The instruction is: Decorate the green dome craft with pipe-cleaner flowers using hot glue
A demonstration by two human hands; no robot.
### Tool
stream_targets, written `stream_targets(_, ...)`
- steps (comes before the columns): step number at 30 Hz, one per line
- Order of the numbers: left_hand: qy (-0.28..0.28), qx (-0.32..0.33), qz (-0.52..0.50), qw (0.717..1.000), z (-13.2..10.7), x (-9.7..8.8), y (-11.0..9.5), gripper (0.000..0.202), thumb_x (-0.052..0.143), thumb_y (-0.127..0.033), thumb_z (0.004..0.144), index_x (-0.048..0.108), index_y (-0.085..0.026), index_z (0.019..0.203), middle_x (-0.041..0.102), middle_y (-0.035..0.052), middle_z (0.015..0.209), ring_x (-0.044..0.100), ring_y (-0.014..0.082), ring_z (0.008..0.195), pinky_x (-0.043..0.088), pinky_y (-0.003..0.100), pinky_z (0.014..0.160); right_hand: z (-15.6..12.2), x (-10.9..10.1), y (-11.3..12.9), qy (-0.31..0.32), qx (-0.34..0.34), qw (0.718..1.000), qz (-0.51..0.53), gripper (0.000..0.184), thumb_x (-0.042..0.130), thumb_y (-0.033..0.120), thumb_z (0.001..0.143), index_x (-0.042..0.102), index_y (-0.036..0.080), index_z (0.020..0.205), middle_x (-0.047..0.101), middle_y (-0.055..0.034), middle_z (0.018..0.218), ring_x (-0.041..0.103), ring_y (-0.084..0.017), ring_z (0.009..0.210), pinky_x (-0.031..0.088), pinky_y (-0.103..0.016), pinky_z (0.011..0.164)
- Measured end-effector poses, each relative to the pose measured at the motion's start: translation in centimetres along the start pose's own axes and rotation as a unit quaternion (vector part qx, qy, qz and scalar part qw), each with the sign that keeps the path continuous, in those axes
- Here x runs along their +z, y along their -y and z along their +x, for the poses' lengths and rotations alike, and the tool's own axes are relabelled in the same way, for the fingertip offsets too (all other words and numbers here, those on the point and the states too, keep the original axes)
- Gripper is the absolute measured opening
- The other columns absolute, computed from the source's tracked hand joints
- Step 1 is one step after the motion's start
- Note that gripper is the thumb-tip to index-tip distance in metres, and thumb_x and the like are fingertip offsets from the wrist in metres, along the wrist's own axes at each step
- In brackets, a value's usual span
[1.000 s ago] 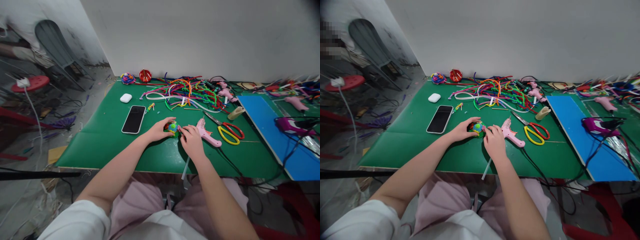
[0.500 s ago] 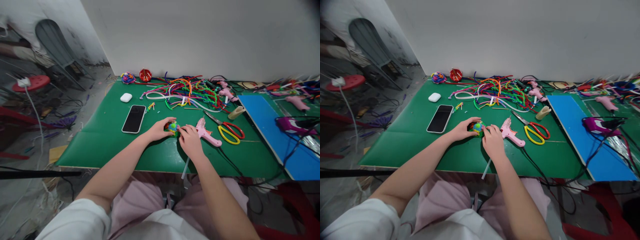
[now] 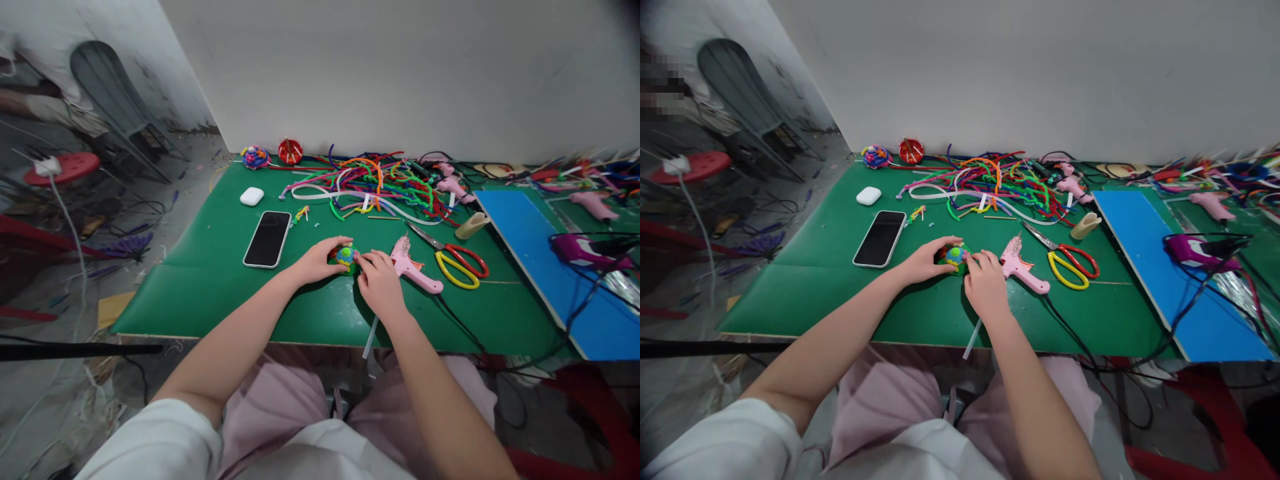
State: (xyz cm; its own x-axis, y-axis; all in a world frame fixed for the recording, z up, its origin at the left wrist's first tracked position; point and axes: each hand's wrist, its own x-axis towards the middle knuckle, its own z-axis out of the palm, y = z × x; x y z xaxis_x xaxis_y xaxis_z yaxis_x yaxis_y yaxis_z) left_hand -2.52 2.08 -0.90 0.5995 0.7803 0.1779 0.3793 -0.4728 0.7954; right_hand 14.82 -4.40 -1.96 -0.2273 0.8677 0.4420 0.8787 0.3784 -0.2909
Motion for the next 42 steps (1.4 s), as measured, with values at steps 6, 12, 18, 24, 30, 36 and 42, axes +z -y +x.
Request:
stream_targets(6, -0.108, 0.004, 0.012, 0.994, -0.7, -1.8, 0.1, 0.038, 0.045, -0.02, 0.078, 0.054, -0.019, 0.115, 0.055, 0.0056, 0.117, 0.047, 0.0183, 0.112, 0.035, 0.035, 0.099, -0.2, 0.1, -0.3, -0.047, 0.024, 0.998, 0.034, 0.037, 0.041, 0.012, 0.079, 0.062, 0.013, 0.109, 0.061, -0.0119, 0.098, 0.044, -0.026, 0.104, 0.041, -0.044, 0.092)
stream_targets(12, -0.189, -0.04, 0.161, 0.968, -1.3, -3.0, 1.3, 0.031, 0.041, -0.009, 0.07, 0.07, -0.022, 0.072, 0.059, 0.0011, 0.083, 0.052, 0.0167, 0.087, 0.041, 0.036, 0.087, -0.3, 0.0, -0.3, -0.067, 0.029, 0.997, 0.027, 0.037, 0.04, 0.011, 0.078, 0.063, 0.016, 0.107, 0.061, -0.0104, 0.098, 0.046, -0.026, 0.103, 0.042, -0.046, 0.089)
stream_targets(18, -0.127, 0.005, 0.186, 0.974, -0.8, -2.0, 1.5, 0.031, 0.043, -0.008, 0.069, 0.071, -0.021, 0.072, 0.06, 0.0026, 0.087, 0.05, 0.0179, 0.09, 0.041, 0.036, 0.088, -0.3, 0.1, -0.2, -0.041, 0.018, 0.999, 0.02, 0.037, 0.041, 0.011, 0.077, 0.064, 0.013, 0.107, 0.06, -0.0116, 0.1, 0.043, -0.027, 0.106, 0.041, -0.044, 0.092)
stream_targets(24, -0.116, 0.006, 0.187, 0.976, -0.8, -1.9, 1.2, 0.031, 0.044, -0.006, 0.068, 0.07, -0.022, 0.073, 0.061, 0.0021, 0.087, 0.051, 0.0174, 0.09, 0.041, 0.035, 0.087, -0.2, 0.1, -0.1, -0.027, 0.017, 0.999, 0.021, 0.037, 0.041, 0.011, 0.077, 0.063, 0.01, 0.107, 0.06, -0.0125, 0.101, 0.042, -0.026, 0.106, 0.039, -0.042, 0.094)
stream_targets(30, -0.111, 0.013, 0.182, 0.977, -0.8, -1.8, 1.2, 0.029, 0.045, -0.006, 0.067, 0.069, -0.02, 0.074, 0.062, 0.0028, 0.086, 0.052, 0.0168, 0.089, 0.041, 0.034, 0.087, -0.2, 0.2, -0.1, -0.02, 0.012, 1.0, 0.018, 0.037, 0.042, 0.011, 0.076, 0.062, 0.012, 0.108, 0.059, -0.0128, 0.104, 0.041, -0.027, 0.11, 0.039, -0.045, 0.094)
stream_targets(36, -0.13, -0.013, 0.18, 0.975, -0.8, -1.8, 1.1, 0.032, 0.045, -0.007, 0.069, 0.066, -0.019, 0.088, 0.061, 0.0036, 0.091, 0.052, 0.0167, 0.093, 0.042, 0.034, 0.088, -0.2, -0.1, -0.3, -0.097, 0.044, 0.994, 0.023, 0.029, 0.043, 0.015, 0.08, 0.065, 0.014, 0.099, 0.061, -0.011, 0.098, 0.045, -0.025, 0.105, 0.04, -0.044, 0.092)
stream_targets(42, -0.079, 0.038, 0.128, 0.988, -1.0, -1.5, 0.7, 0.043, 0.053, -0.028, 0.077, 0.05, -0.019, 0.119, 0.054, 0.0083, 0.12, 0.045, 0.0204, 0.116, 0.035, 0.037, 0.1, -0.2, -0.2, -0.2, -0.097, 0.04, 0.994, 0.012, 0.027, 0.046, 0.017, 0.081, 0.066, 0.015, 0.098, 0.061, -0.0109, 0.099, 0.044, -0.025, 0.106, 0.039, -0.044, 0.093)
